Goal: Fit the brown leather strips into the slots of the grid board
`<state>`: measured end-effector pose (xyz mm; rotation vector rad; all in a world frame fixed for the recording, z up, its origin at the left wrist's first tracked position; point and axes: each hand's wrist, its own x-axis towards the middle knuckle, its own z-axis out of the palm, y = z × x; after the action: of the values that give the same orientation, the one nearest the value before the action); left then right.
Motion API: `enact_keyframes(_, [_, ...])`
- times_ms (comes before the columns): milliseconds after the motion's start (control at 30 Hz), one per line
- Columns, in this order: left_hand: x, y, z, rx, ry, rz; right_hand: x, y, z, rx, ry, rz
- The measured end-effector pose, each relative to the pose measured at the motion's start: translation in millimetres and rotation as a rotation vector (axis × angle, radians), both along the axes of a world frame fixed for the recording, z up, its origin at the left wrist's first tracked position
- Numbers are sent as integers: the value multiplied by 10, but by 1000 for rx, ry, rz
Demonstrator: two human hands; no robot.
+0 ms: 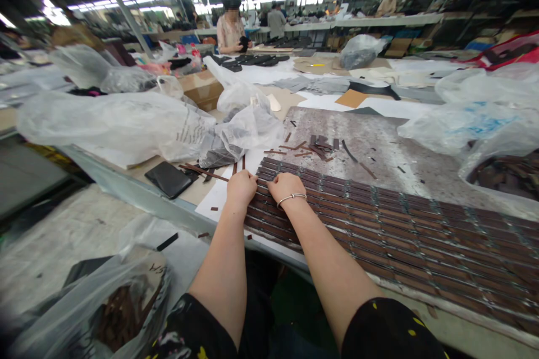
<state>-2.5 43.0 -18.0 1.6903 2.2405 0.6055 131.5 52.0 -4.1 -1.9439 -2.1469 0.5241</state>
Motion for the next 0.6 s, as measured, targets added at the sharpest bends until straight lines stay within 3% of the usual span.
enact_keyframes(433, [4, 30, -10, -28, 39, 26, -38, 34, -6, -43, -49, -7])
enact_keyframes(600, [-17, 17, -12, 57, -29, 126, -65, 0, -8, -30, -44, -55])
